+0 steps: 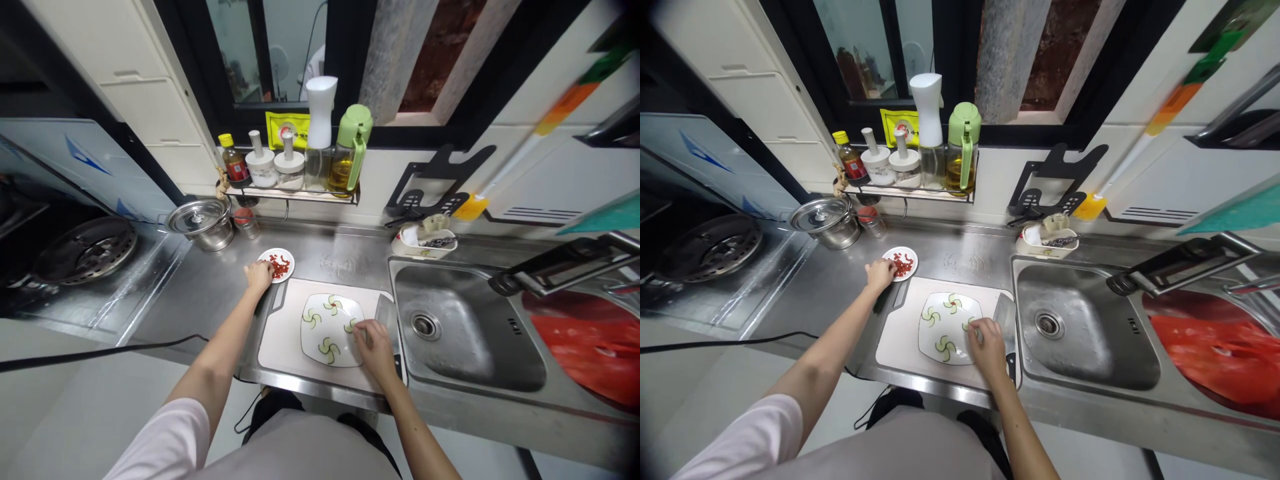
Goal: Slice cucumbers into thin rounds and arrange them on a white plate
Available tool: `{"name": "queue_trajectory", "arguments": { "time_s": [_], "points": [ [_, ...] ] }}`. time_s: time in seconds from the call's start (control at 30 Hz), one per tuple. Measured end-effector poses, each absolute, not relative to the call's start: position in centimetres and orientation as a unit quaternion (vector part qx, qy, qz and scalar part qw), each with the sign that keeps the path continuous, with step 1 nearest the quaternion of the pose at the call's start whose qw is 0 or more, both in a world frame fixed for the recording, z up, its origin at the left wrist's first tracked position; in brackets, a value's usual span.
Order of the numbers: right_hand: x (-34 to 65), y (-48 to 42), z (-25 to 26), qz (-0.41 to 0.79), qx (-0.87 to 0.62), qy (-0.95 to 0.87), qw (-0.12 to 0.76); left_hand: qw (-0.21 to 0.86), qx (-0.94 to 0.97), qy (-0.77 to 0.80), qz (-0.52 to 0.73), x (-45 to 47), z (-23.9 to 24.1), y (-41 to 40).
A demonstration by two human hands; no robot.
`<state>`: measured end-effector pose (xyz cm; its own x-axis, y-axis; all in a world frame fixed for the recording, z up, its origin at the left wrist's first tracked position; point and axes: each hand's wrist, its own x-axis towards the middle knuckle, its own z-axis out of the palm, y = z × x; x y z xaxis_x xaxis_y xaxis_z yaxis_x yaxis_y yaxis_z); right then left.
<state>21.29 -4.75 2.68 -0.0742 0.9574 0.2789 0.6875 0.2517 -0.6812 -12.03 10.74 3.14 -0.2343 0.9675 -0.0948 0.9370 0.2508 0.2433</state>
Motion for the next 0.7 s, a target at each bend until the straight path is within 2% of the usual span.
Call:
{"name": "queue_trajectory", "arguments": {
  "time_s": [0.17, 0.4, 0.5, 0.7],
  "points": [
    [20.9, -4.7, 2.8, 0.195, -0.574, -0.711, 0.356, 0.182, 0.523, 0.815, 0.174, -12.3, 3.1, 10.4],
    [19.2, -3.1, 4.5, 0.196, -0.559, -0.717, 0.367, 0.434, 0.395, 0.683, 0.435, -10.3, 3.3, 9.1],
    [18.0, -1.7, 6.3, 0.2, -0.54, -0.728, 0.371, 0.503, 0.384, 0.629, 0.452, -8.8, 4.1, 8.0],
    [16.2, 0.9, 10.2, 0.191, -0.501, -0.76, 0.366, 0.612, 0.382, 0.559, 0.408, -5.2, 7.2, 5.3]
  ]
}}
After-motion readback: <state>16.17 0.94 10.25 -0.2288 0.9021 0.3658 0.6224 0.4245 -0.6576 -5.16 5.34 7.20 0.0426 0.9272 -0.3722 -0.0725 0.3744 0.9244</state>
